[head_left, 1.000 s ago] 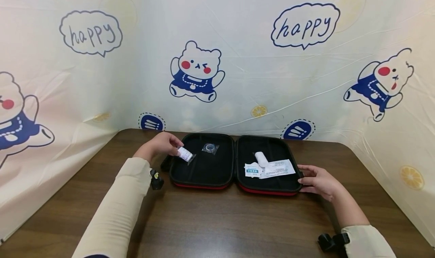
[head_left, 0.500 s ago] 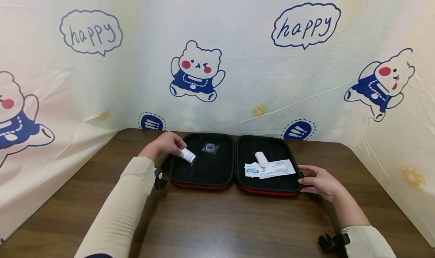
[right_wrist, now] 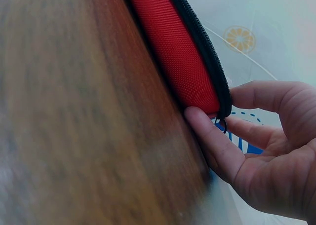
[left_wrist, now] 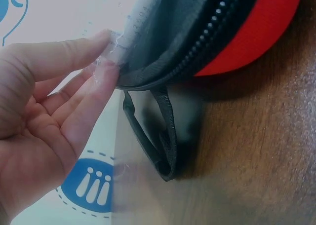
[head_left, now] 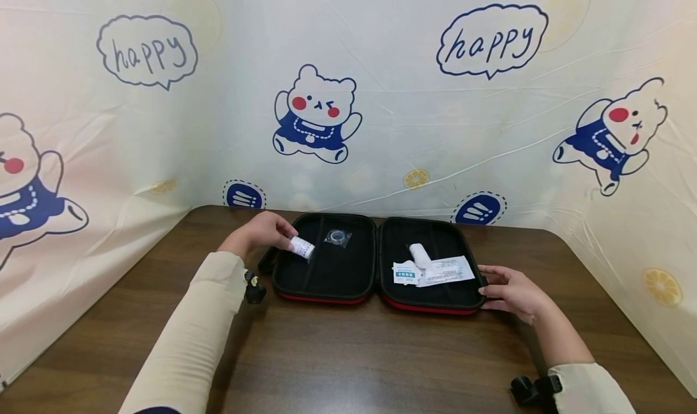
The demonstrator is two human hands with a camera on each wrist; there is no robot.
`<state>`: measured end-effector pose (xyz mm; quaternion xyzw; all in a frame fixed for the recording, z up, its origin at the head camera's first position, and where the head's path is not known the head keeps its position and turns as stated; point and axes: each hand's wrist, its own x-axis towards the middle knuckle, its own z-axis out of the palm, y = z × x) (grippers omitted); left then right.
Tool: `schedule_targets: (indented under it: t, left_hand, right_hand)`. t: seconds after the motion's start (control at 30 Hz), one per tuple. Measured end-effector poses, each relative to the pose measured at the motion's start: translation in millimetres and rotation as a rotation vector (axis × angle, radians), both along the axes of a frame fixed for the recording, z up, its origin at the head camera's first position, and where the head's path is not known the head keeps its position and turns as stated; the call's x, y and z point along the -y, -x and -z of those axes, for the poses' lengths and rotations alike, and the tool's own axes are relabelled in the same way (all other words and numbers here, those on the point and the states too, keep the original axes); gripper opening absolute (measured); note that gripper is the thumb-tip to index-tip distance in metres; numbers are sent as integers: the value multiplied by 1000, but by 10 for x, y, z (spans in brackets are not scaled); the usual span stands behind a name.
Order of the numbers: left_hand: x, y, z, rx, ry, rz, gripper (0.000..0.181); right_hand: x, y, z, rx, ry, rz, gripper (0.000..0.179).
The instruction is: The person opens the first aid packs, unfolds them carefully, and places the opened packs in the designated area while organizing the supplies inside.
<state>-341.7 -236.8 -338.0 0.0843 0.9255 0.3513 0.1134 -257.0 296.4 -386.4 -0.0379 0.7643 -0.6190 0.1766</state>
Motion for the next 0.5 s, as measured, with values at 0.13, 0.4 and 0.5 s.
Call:
schedule_targets:
  t: [0.13,0.4,0.5]
  left_hand:
    - [-34,11,17,2,-1,1,29]
    - [-168,24,29,28,-6,8,27]
    - [-223,38,43,32,-2,7,26]
  right_hand:
    - [-6,1,3,-1,-3,-1,69]
    - [4,-13,-10,-2,6,-9,69]
    - [5,-11,-16,-4,8,-13,69]
